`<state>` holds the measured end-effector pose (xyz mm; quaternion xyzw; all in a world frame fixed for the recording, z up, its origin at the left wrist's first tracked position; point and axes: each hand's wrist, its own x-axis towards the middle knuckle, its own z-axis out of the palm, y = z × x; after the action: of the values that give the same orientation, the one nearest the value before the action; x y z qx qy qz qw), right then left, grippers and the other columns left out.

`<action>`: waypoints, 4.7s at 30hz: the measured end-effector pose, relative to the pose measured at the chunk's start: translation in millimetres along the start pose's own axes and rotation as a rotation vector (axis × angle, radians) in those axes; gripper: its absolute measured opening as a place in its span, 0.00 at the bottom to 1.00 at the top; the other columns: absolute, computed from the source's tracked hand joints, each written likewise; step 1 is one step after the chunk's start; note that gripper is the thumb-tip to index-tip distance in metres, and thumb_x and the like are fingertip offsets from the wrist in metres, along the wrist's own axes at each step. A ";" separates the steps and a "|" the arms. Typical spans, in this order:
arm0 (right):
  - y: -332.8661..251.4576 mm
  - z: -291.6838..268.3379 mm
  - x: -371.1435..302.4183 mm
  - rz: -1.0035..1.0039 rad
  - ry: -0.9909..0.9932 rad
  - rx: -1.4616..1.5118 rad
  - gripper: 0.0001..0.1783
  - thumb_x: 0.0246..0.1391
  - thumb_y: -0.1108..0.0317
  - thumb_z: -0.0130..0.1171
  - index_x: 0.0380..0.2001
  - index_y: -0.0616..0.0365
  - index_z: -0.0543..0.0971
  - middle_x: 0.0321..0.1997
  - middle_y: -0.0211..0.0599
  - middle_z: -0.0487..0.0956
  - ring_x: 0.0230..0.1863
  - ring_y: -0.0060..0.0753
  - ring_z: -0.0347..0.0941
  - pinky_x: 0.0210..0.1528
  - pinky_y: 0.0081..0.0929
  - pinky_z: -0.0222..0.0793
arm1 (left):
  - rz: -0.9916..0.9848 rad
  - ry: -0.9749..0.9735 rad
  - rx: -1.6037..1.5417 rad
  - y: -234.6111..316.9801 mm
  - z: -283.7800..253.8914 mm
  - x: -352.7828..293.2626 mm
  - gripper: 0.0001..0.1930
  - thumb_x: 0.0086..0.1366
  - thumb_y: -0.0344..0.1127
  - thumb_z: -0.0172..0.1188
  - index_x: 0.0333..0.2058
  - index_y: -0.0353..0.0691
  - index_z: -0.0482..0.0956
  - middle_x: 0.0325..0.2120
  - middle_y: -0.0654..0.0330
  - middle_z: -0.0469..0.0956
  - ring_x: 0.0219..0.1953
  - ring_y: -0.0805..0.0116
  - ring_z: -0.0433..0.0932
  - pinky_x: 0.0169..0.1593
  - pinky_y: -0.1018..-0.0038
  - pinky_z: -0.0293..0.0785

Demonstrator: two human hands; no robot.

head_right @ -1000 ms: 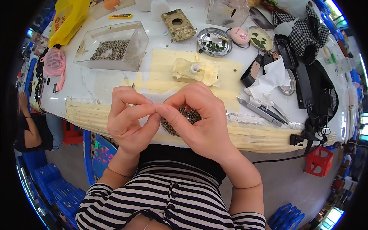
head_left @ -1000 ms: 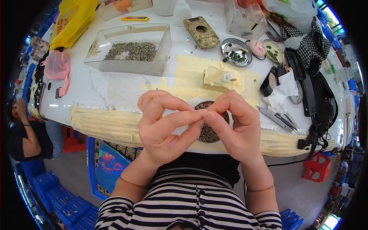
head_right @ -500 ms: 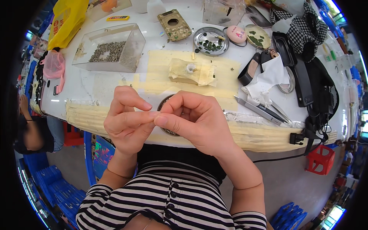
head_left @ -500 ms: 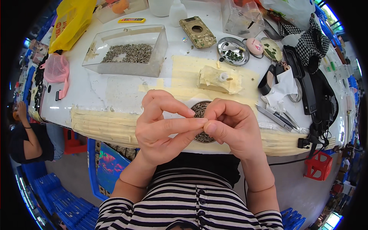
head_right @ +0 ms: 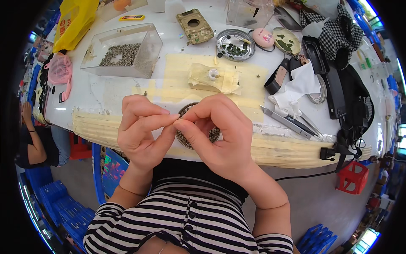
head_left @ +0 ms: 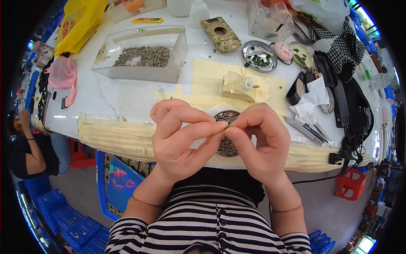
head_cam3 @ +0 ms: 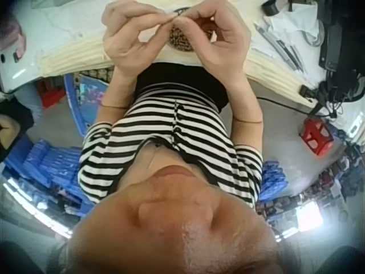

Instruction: Assembling tiny metal and plastic components onto a circular base plate using fingers.

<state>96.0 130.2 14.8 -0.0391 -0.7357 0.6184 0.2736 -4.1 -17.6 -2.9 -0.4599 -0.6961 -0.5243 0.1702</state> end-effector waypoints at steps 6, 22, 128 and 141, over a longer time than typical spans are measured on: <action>1.8 -1.1 -3.3 -0.422 0.048 -0.439 0.15 0.47 0.81 0.71 0.41 0.62 0.86 0.36 0.39 0.81 0.30 0.28 0.77 0.29 0.20 0.73 | -0.028 0.052 0.009 -1.9 4.0 -0.7 0.15 0.45 0.25 0.74 0.34 0.48 0.88 0.31 0.70 0.79 0.34 0.69 0.73 0.44 0.70 0.59; 1.1 -5.5 -4.2 -0.008 -0.017 -0.057 0.10 0.49 0.81 0.70 0.36 0.64 0.84 0.34 0.37 0.80 0.30 0.24 0.78 0.31 0.18 0.74 | 0.017 -0.015 0.013 -0.2 0.5 -1.8 0.15 0.44 0.25 0.73 0.34 0.47 0.88 0.32 0.69 0.79 0.37 0.67 0.71 0.45 0.69 0.60; -5.2 1.4 -11.5 -0.192 0.025 -0.312 0.10 0.55 0.77 0.66 0.42 0.66 0.83 0.37 0.42 0.84 0.32 0.29 0.81 0.31 0.23 0.77 | 0.007 0.054 0.019 -2.7 3.2 -3.0 0.15 0.45 0.26 0.74 0.34 0.48 0.88 0.29 0.71 0.79 0.34 0.69 0.72 0.43 0.70 0.58; -5.1 2.7 -16.0 0.213 -0.009 0.171 0.11 0.59 0.78 0.63 0.45 0.67 0.83 0.41 0.41 0.83 0.38 0.23 0.81 0.41 0.20 0.78 | 0.000 0.028 -0.058 -1.3 2.0 -2.6 0.14 0.46 0.23 0.73 0.34 0.46 0.87 0.29 0.69 0.79 0.35 0.68 0.71 0.43 0.70 0.60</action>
<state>109.8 120.2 13.7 -0.0906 -0.6730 0.7047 0.2053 -3.4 -17.1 -6.3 -0.4572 -0.6782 -0.5507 0.1663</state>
